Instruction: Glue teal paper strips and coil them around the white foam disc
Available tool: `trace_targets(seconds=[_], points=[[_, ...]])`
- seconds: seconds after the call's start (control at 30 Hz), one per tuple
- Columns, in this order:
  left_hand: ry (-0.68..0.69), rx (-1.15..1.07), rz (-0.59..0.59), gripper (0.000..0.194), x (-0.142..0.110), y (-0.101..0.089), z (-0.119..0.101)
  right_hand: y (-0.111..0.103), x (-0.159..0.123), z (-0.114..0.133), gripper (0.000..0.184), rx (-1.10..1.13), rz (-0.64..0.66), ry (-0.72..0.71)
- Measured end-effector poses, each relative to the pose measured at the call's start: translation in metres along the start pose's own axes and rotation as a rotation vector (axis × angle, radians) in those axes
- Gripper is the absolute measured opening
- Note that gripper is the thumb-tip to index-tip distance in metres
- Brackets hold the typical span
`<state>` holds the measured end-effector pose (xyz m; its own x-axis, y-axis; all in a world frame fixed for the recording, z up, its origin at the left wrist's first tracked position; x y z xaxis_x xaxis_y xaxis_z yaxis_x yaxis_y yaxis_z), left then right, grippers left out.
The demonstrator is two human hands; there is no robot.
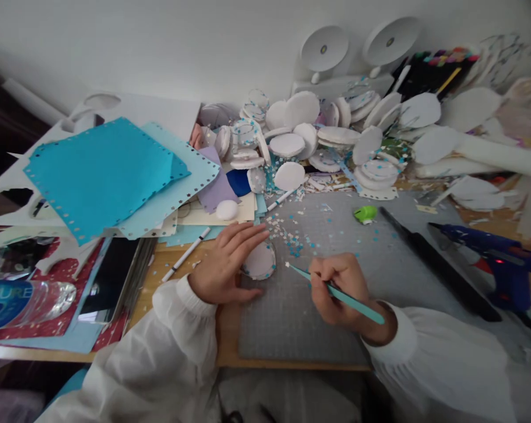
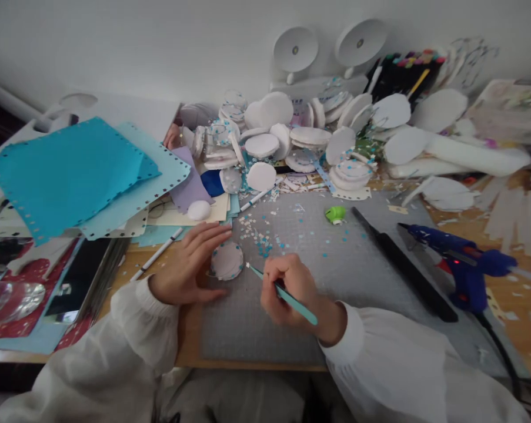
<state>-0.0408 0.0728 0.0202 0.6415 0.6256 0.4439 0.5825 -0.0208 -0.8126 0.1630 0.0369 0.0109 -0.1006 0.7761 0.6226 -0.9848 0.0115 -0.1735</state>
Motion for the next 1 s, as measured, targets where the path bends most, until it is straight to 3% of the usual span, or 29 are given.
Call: trace_targets(seconds=[0.13,0.47,0.63,1.0], points=[[-0.099,-0.035,0.026,0.082,-0.004,0.012,0.007,-0.001,-0.003,0.000,0.021,0.076,-0.010,0.098],[-0.090,-0.180,-0.241,0.082,-0.003,0.009,-0.010,-0.002,-0.008,0.004,0.016,0.276,0.014,0.384],[-0.066,-0.108,-0.309,0.079,-0.003,0.007,-0.016,-0.003,-0.009,0.011,0.016,0.260,0.010,0.358],[-0.048,-0.019,-0.342,0.077,-0.002,0.005,-0.020,-0.001,-0.010,0.018,0.015,0.206,0.016,0.304]])
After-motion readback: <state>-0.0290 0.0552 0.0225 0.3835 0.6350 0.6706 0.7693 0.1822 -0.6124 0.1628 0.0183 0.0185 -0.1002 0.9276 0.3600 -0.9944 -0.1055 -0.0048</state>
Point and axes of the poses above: each hand's wrist, its own x-axis towards the middle knuckle, its own y-axis out of the palm, z = x × y, the point moved 3 cm from there along x, towards the middle knuckle, and after that the axes turned 8 degrees about -z, right-handed, at the moved point
